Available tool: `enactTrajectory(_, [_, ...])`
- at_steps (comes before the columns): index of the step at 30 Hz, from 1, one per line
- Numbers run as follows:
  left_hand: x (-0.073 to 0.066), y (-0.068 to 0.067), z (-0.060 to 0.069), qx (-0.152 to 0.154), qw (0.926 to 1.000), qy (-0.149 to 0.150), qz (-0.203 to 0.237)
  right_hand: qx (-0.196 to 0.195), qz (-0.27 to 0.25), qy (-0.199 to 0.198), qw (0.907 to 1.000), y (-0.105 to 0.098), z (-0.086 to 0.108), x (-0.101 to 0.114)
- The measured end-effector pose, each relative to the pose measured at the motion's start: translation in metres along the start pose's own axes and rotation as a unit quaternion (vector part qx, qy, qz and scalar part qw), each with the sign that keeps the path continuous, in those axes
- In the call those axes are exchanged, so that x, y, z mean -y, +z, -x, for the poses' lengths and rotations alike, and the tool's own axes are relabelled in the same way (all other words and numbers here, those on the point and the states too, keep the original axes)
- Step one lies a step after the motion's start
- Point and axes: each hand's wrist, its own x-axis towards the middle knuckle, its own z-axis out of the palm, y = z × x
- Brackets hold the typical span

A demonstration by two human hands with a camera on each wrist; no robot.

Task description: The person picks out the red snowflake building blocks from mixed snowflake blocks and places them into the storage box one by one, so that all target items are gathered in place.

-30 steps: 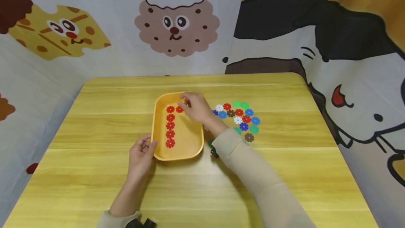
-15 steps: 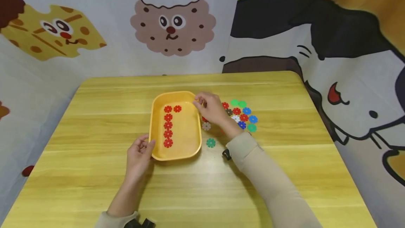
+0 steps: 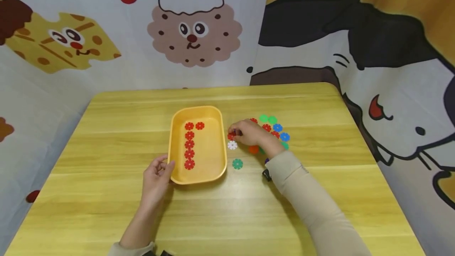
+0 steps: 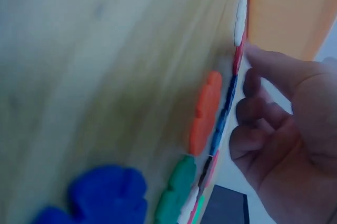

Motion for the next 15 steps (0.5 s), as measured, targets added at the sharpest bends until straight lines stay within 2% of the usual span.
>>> enactTrajectory(3, [-0.0001,0.0002,-0.0002,-0.001,1.0,0.002,-0.003,0.028,0.013,-0.009,0.9995,-0.0018,0.0002,-0.0003])
enactTrajectory(6, [-0.0002,0.0001,-0.0002,-0.001,1.0,0.004,-0.005,0.036,0.018,-0.002,0.9992,-0.0032,-0.0007,0.0017])
enactTrajectory(15, [0.0023,0.0008,-0.0003,-0.002,1.0,0.001,-0.002,0.026,0.017,0.046,0.9985,0.0005,-0.0088,0.0024])
